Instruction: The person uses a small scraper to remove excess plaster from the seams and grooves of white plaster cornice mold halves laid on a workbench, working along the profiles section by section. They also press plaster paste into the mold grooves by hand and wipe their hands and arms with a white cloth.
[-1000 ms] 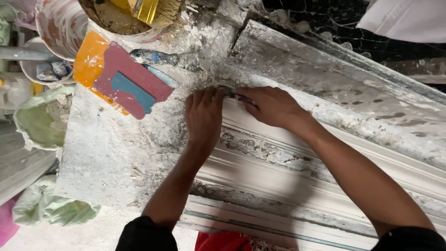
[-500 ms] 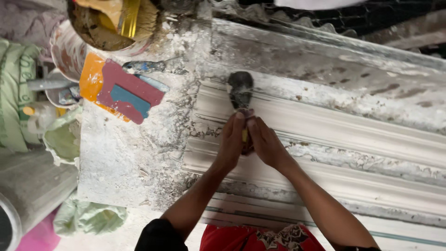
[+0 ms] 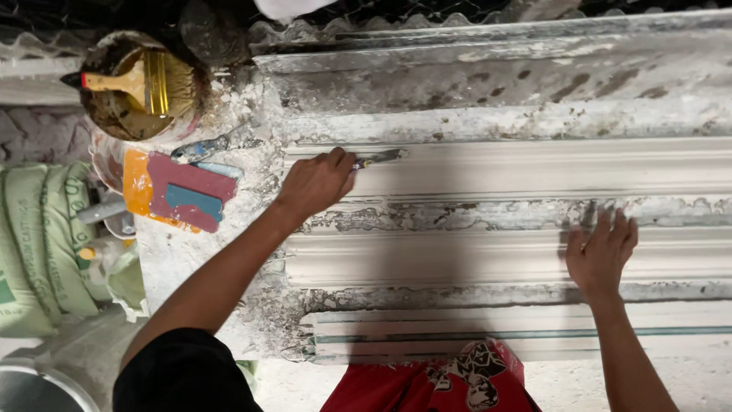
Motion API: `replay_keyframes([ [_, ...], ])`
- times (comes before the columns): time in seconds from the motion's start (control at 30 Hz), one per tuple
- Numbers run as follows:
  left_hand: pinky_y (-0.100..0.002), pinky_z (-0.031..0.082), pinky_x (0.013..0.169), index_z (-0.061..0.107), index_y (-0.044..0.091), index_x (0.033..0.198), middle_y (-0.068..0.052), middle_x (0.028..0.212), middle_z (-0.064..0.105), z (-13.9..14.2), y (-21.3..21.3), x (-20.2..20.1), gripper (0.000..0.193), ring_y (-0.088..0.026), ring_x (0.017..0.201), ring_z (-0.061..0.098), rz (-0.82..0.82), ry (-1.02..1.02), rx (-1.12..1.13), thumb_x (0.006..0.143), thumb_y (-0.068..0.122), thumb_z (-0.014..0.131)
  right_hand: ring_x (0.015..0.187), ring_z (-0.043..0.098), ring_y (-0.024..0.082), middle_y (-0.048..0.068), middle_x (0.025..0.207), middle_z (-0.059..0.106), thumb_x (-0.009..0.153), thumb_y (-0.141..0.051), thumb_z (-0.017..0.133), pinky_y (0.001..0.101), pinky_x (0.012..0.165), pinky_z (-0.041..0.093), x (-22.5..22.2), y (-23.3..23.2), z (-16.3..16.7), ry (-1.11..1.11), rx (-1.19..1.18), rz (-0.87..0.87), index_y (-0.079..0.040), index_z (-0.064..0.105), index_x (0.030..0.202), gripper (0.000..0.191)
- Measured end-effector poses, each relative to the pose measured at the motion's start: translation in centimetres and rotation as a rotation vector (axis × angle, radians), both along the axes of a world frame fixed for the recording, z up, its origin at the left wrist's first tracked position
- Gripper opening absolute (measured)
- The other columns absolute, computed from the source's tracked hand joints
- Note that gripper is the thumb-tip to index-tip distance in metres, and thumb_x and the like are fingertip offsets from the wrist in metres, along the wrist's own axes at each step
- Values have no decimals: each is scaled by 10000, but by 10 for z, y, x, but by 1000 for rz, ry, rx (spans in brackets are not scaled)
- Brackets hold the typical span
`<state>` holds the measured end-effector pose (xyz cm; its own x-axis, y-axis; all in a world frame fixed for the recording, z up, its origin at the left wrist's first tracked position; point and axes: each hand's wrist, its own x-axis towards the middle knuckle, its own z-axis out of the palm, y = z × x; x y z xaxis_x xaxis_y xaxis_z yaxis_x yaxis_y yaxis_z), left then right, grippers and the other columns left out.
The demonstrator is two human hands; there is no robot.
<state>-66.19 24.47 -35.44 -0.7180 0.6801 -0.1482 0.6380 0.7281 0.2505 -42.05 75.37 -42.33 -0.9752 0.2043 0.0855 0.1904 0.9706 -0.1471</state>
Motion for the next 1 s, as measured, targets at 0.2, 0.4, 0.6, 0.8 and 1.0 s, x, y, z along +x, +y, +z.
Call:
replay_keyframes([
  [0.2, -362, 635, 532, 636, 68, 1268, -113, 1222, 699, 0, -17, -23, 272, -274, 875, 759, -252, 209, -111, 1041, 193, 553, 1568, 301, 519, 387, 1565, 382, 1154, -378, 441, 661, 1333, 138, 1, 8, -4, 16, -47, -33, 61, 458, 1550, 592],
  [0.4, -336, 633, 550, 521, 120, 1451, -118, 1276, 682, 25, -27, -45, 580, -278, 903, 749, -431, 220, -245, 879, 30, 551, 1498, 256, 619, 343, 1631, 405, 1131, -414, 394, 706, 1182, 165, -4, 10, 0, 11, -110, -56, -27, 499, 1577, 599],
  [0.6, -354, 630, 571, 563, 101, 1382, -59, 1301, 672, -9, 79, -44, 385, -260, 922, 724, -492, 234, -173, 998, 84, 536, 1503, 320, 559, 269, 1618, 454, 1146, -429, 377, 683, 1222, 238, -3, 13, -4, -10, -14, -48, -71, 519, 1567, 571],
  [0.8, -304, 597, 645, 463, 172, 1506, -70, 1318, 621, 17, 72, -56, 483, -246, 1011, 710, -433, 15, -434, 1039, 48, 466, 1405, 303, 581, 361, 1523, 455, 1090, -424, 431, 679, 1070, 212, -11, 39, 5, -127, -58, -82, 67, 512, 1493, 640],
  [1.0, -353, 618, 755, 398, 212, 1544, 0, 1432, 571, 36, 37, -49, 534, -239, 1120, 677, -426, 56, -481, 1018, 162, 472, 1502, 389, 454, 318, 1558, 492, 1095, -512, 444, 650, 1174, 271, -21, 35, 15, -150, -109, -117, 44, 587, 1400, 650],
])
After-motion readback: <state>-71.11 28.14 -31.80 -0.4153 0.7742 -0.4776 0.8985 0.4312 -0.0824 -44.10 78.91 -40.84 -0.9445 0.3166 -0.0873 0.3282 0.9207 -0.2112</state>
